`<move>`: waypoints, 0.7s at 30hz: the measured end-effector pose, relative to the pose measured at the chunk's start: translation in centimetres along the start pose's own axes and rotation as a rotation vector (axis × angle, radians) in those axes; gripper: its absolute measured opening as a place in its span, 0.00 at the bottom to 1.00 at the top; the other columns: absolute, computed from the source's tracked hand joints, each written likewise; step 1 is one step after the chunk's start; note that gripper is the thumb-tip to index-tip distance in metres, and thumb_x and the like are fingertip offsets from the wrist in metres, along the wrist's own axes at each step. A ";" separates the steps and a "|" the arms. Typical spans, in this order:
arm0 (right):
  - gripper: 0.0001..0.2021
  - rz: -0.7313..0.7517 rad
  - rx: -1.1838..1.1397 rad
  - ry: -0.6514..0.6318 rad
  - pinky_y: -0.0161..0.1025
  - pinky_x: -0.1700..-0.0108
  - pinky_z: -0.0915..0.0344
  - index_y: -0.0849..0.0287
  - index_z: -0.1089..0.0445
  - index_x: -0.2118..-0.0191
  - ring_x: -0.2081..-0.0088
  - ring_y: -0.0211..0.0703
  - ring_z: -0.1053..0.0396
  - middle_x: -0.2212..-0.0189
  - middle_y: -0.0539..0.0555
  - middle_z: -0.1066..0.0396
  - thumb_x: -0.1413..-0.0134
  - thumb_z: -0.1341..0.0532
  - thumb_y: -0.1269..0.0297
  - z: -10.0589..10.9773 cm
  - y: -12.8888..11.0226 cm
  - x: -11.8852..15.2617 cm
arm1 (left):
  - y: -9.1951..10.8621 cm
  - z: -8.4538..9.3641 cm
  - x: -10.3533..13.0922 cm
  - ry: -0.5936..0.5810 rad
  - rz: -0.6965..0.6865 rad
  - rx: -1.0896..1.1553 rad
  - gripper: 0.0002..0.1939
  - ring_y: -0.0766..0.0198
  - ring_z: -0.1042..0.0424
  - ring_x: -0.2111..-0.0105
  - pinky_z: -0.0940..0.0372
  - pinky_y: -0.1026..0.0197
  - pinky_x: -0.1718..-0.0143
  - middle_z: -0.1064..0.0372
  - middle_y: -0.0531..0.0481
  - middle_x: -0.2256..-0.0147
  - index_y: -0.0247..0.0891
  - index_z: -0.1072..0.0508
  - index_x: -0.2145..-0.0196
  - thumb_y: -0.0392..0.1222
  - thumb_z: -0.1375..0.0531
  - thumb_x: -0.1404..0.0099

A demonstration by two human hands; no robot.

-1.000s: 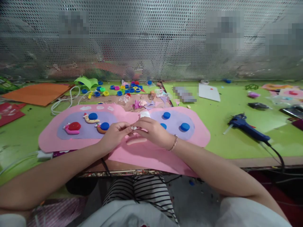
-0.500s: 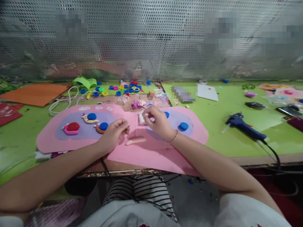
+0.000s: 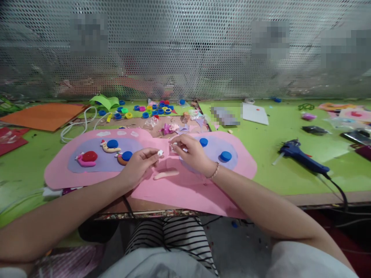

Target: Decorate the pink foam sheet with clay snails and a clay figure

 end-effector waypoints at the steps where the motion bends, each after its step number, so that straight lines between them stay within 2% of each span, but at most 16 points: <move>1: 0.03 0.011 0.002 -0.009 0.33 0.73 0.42 0.59 0.34 0.66 0.74 0.34 0.40 0.76 0.50 0.35 0.46 0.45 0.69 0.0 -0.1 0.0 | 0.0 0.0 0.0 0.007 -0.006 0.002 0.12 0.72 0.39 0.77 0.43 0.66 0.74 0.35 0.55 0.77 0.34 0.29 0.69 0.43 0.37 0.50; 6: 0.01 0.084 -0.041 -0.031 0.31 0.74 0.42 0.60 0.34 0.68 0.75 0.32 0.39 0.75 0.50 0.34 0.49 0.42 0.69 -0.1 -0.6 0.0 | -0.2 0.0 0.0 -0.026 -0.040 0.006 0.11 0.74 0.40 0.80 0.44 0.68 0.76 0.38 0.56 0.79 0.35 0.33 0.75 0.44 0.37 0.49; 12: 0.07 0.056 -0.098 -0.056 0.31 0.75 0.42 0.60 0.37 0.73 0.76 0.31 0.41 0.77 0.48 0.37 0.52 0.38 0.66 -0.4 -0.4 0.2 | -0.7 -0.1 0.2 -0.093 -0.020 0.035 0.18 0.72 0.42 0.82 0.45 0.67 0.80 0.44 0.56 0.84 0.36 0.41 0.82 0.50 0.44 0.42; 17: 0.08 0.037 -0.106 -0.050 0.30 0.75 0.42 0.60 0.39 0.74 0.76 0.30 0.41 0.78 0.47 0.38 0.53 0.37 0.68 -0.4 -0.4 0.2 | -1.0 -0.5 0.1 -0.129 0.039 0.080 0.15 0.72 0.40 0.82 0.45 0.69 0.82 0.41 0.54 0.82 0.35 0.37 0.80 0.47 0.42 0.43; 21: 0.03 0.043 -0.068 -0.053 0.30 0.74 0.41 0.61 0.35 0.72 0.76 0.31 0.39 0.77 0.49 0.35 0.51 0.39 0.68 -0.4 -0.6 0.2 | -1.3 -0.7 -0.1 -0.140 0.072 0.075 0.11 0.72 0.39 0.80 0.44 0.69 0.83 0.37 0.52 0.79 0.33 0.33 0.75 0.45 0.42 0.44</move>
Point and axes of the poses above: each hand's wrist, its own x-axis away from the middle knuckle, its own z-axis out of the back of the hand, y = z × x, the point moved 5 cm from there along -x, towards the middle knuckle
